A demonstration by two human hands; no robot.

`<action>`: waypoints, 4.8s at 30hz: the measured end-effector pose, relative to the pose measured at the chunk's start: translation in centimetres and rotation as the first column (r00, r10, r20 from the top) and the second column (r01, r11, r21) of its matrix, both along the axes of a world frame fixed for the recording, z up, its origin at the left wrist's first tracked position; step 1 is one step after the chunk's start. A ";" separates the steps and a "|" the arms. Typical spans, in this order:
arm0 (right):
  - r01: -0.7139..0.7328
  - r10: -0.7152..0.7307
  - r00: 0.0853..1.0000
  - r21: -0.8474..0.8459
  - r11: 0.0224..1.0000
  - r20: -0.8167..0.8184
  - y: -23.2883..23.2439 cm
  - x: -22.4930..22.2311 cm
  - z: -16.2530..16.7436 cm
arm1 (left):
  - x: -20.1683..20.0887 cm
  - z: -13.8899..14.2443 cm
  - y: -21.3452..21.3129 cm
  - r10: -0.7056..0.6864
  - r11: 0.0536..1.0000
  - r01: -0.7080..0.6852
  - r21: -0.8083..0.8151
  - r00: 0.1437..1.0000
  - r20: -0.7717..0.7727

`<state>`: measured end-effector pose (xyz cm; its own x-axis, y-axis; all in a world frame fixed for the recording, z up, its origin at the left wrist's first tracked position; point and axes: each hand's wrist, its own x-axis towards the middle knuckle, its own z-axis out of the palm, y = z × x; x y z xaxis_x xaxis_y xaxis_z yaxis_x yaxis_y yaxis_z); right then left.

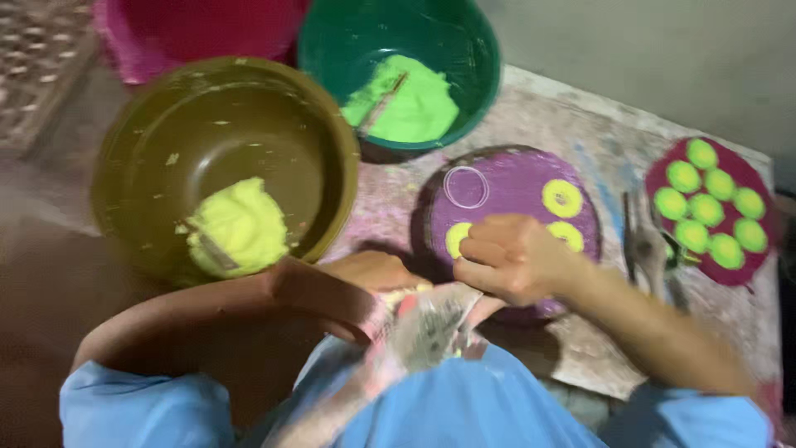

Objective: The person presses yellow dough into a hinged wooden flower mold, squeezes the mold over a large bowl to trim excess, then releases the shaped flower cookie onto a round purple tray, repeating the cycle and occasionally moving finished cookies to other trays.

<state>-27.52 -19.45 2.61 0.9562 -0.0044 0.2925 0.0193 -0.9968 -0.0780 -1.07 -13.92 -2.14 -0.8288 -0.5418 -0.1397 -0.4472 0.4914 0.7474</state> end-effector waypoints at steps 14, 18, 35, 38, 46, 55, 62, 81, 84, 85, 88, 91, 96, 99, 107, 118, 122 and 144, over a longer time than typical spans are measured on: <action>-0.133 0.271 0.963 0.883 0.451 0.007 2.3 17.6 -2.7 | 22.0 -1.5 7.2 0.352 0.934 -0.340 -0.106 0.928 0.120; 0.010 0.013 0.999 0.420 0.908 -0.052 -0.3 18.8 -2.2 | 31.7 -4.3 4.2 0.647 0.739 -0.585 0.334 0.754 -0.110; 0.535 -0.373 0.839 0.477 0.697 -0.395 -1.5 40.8 -19.4 | 38.8 -18.7 0.9 0.785 0.281 -0.950 0.137 0.145 -0.602; 0.555 -0.332 0.704 0.195 0.808 -0.628 -0.8 44.4 -23.3 | 38.6 -20.2 1.0 0.803 0.184 -0.978 0.095 0.093 -0.589; 0.451 -0.444 0.623 -0.168 0.876 -0.644 -7.7 47.6 -17.9 | 38.3 -20.7 0.5 0.653 0.104 -0.991 -0.080 0.129 -0.746; 0.261 -0.244 0.599 -0.102 0.960 -0.763 -4.5 46.9 -16.1 | 38.5 -20.0 0.2 0.713 0.113 -0.993 -0.031 0.103 -0.694; 0.593 -0.240 0.538 0.160 0.790 -0.808 -2.1 37.0 -11.4 | 37.6 -16.2 1.1 0.706 0.153 -0.985 -0.081 0.166 -0.689; 0.229 -0.379 0.845 -0.384 0.895 -0.379 -0.2 38.5 -3.7 | 30.9 -11.9 -0.4 0.772 0.408 -0.719 -0.563 0.600 -0.207; 0.174 -0.303 0.921 -0.435 0.883 -0.246 0.9 37.6 -3.3 | 31.5 -12.7 0.0 0.792 0.491 -0.826 -0.275 0.555 -0.253; 0.212 -0.328 0.918 -0.423 0.881 -0.224 0.9 36.6 -2.5 | 32.0 -12.7 0.2 0.856 0.457 -0.865 -0.207 0.491 -0.161; 0.456 -0.509 0.828 -0.245 0.856 -0.238 0.7 33.8 0.1 | 34.2 -12.1 0.1 0.859 0.349 -0.892 -0.287 0.427 -0.283; 0.611 -0.535 0.769 0.155 0.776 -0.349 0.4 34.4 -0.3 | 34.0 -11.4 -0.7 0.853 0.306 -0.938 -0.159 0.345 -0.393; 0.461 -0.559 0.826 0.478 0.748 0.078 1.0 40.2 -9.1 | 30.6 -12.0 -0.7 0.667 0.277 -0.957 0.085 0.128 -0.734; 0.460 -0.559 0.797 0.370 0.807 0.228 0.8 41.0 -13.0 | 30.9 -13.1 -0.6 0.704 0.291 -0.943 0.160 0.098 -0.704; 0.469 -0.554 0.832 0.549 0.692 -0.011 2.7 36.8 -14.2 | 36.0 -15.4 -1.5 0.934 0.007 -0.891 0.454 -0.156 -0.321; 0.400 -0.625 0.779 0.735 0.548 0.043 2.5 38.2 -13.4 | 34.6 -13.0 -2.3 0.923 0.083 -0.853 -0.515 0.261 -0.283; 0.343 -0.561 0.824 0.859 0.380 -0.081 2.5 35.6 -14.7 | 35.5 -12.4 -2.2 0.909 0.143 -0.868 -0.475 0.305 -0.285; 0.724 -0.539 0.576 0.076 0.686 -0.614 -1.6 37.6 -4.0 | 32.4 -8.0 0.1 0.885 0.456 -0.831 -0.319 0.385 0.262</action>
